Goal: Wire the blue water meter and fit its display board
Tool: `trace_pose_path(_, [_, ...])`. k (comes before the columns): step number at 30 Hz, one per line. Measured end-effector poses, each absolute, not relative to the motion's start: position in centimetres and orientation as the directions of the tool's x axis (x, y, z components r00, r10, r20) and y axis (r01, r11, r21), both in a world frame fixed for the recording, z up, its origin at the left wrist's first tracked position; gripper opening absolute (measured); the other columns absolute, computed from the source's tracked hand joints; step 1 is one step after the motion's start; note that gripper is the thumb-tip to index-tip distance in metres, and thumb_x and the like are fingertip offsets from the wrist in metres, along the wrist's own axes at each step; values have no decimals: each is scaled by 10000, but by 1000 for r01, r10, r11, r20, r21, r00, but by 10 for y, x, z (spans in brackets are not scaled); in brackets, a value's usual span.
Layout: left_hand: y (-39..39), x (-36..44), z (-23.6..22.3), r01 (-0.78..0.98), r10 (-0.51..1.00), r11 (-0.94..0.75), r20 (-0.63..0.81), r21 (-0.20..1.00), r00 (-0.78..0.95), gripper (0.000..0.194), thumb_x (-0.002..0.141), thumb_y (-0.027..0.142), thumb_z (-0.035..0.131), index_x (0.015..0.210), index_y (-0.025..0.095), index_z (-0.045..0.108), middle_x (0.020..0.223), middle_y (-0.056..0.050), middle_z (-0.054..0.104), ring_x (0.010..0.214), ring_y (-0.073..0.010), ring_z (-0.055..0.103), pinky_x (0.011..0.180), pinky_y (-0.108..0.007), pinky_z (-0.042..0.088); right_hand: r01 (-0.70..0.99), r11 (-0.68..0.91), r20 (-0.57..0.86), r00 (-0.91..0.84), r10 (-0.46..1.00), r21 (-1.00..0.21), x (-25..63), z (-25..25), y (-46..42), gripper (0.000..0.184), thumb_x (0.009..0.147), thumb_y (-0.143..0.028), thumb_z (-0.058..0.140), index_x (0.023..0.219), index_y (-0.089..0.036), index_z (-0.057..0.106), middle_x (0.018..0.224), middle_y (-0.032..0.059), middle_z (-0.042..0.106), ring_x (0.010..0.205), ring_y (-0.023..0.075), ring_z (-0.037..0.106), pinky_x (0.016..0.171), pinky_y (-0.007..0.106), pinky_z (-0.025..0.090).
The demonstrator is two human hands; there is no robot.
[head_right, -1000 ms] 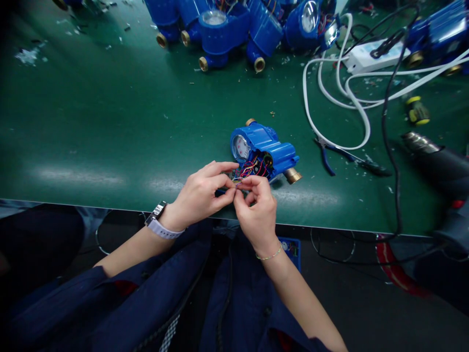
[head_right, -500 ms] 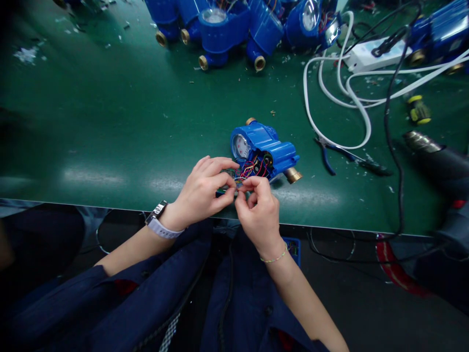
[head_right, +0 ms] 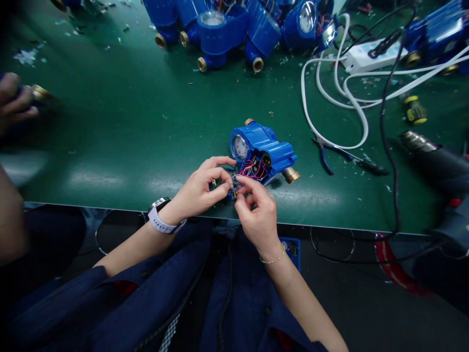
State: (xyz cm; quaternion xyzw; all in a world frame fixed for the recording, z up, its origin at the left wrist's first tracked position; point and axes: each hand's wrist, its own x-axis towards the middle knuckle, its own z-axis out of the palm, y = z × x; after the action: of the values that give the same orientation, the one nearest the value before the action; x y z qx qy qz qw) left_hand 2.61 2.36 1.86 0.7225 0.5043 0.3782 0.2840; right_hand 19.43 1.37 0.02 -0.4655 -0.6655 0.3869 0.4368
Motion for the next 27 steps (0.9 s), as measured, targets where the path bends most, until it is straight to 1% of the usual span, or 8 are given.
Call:
trace_pose_path(4, [24, 25, 19, 528, 942, -335, 260, 780, 214, 70, 838, 142, 556, 805, 172, 610, 1262, -91, 603, 1212, -222, 538, 1050, -437, 428, 284, 227, 178, -187, 966, -932, 196, 1, 14, 193, 873, -202, 585, 1041, -204, 679, 853, 13, 643, 592, 122, 558, 588, 276, 475])
trace_pose_path(6, [24, 25, 18, 531, 938, -346, 267, 774, 222, 67, 842, 153, 557, 805, 173, 609, 1264, -89, 601, 1220, -223, 531, 1055, -440, 422, 280, 221, 171, -191, 967, -934, 198, 2, 15, 149, 876, -221, 609, 1002, -196, 686, 838, 15, 651, 605, 130, 575, 591, 278, 483])
trace_pose_path(9, [25, 26, 17, 524, 926, -376, 290, 764, 241, 64, 848, 168, 563, 809, 178, 612, 1258, -83, 602, 1231, -219, 519, 1067, -436, 404, 299, 259, 205, -201, 958, -918, 198, 5, 17, 79, 883, -208, 621, 921, -195, 689, 809, 8, 631, 622, 130, 575, 567, 261, 472])
trace_pose_path(12, [26, 26, 16, 549, 915, -403, 318, 732, 248, 55, 841, 176, 570, 812, 189, 614, 1257, -70, 607, 1263, -228, 497, 1085, -447, 378, 312, 324, 276, -190, 942, -893, 196, 9, 17, 66, 881, -174, 610, 862, -197, 669, 858, 20, 585, 668, 132, 559, 532, 243, 466])
trace_pose_path(15, [24, 24, 19, 596, 911, -410, 336, 690, 237, 52, 832, 181, 572, 820, 204, 617, 1272, -62, 606, 1308, -249, 464, 1112, -491, 332, 336, 363, 326, -162, 931, -869, 193, 11, 16, 56, 871, -180, 614, 840, -200, 655, 931, 41, 535, 667, 127, 517, 473, 227, 448])
trace_pose_path(18, [22, 23, 24, 636, 899, -432, 358, 639, 251, 53, 831, 187, 584, 845, 215, 626, 1300, -54, 594, 1341, -257, 435, 1144, -527, 269, 369, 377, 343, -159, 926, -849, 192, 11, 15, 56, 870, -186, 613, 831, -202, 650, 935, 42, 518, 655, 124, 496, 468, 229, 429])
trace_pose_path(23, [20, 24, 27, 664, 845, -516, 445, 541, 295, 40, 877, 221, 602, 852, 222, 632, 1298, -39, 602, 1356, -247, 421, 1178, -537, 193, 340, 376, 323, -203, 924, -862, 195, 13, 14, 65, 886, -177, 588, 868, -199, 646, 924, 41, 528, 668, 129, 513, 465, 229, 415])
trace_pose_path(27, [21, 24, 27, 665, 837, -536, 432, 521, 336, 53, 892, 204, 579, 882, 214, 629, 1329, -50, 585, 1371, -252, 401, 1182, -549, 179, 297, 340, 283, -219, 934, -892, 197, 13, 14, 60, 900, -192, 602, 873, -197, 655, 914, 28, 521, 617, 109, 506, 453, 234, 426])
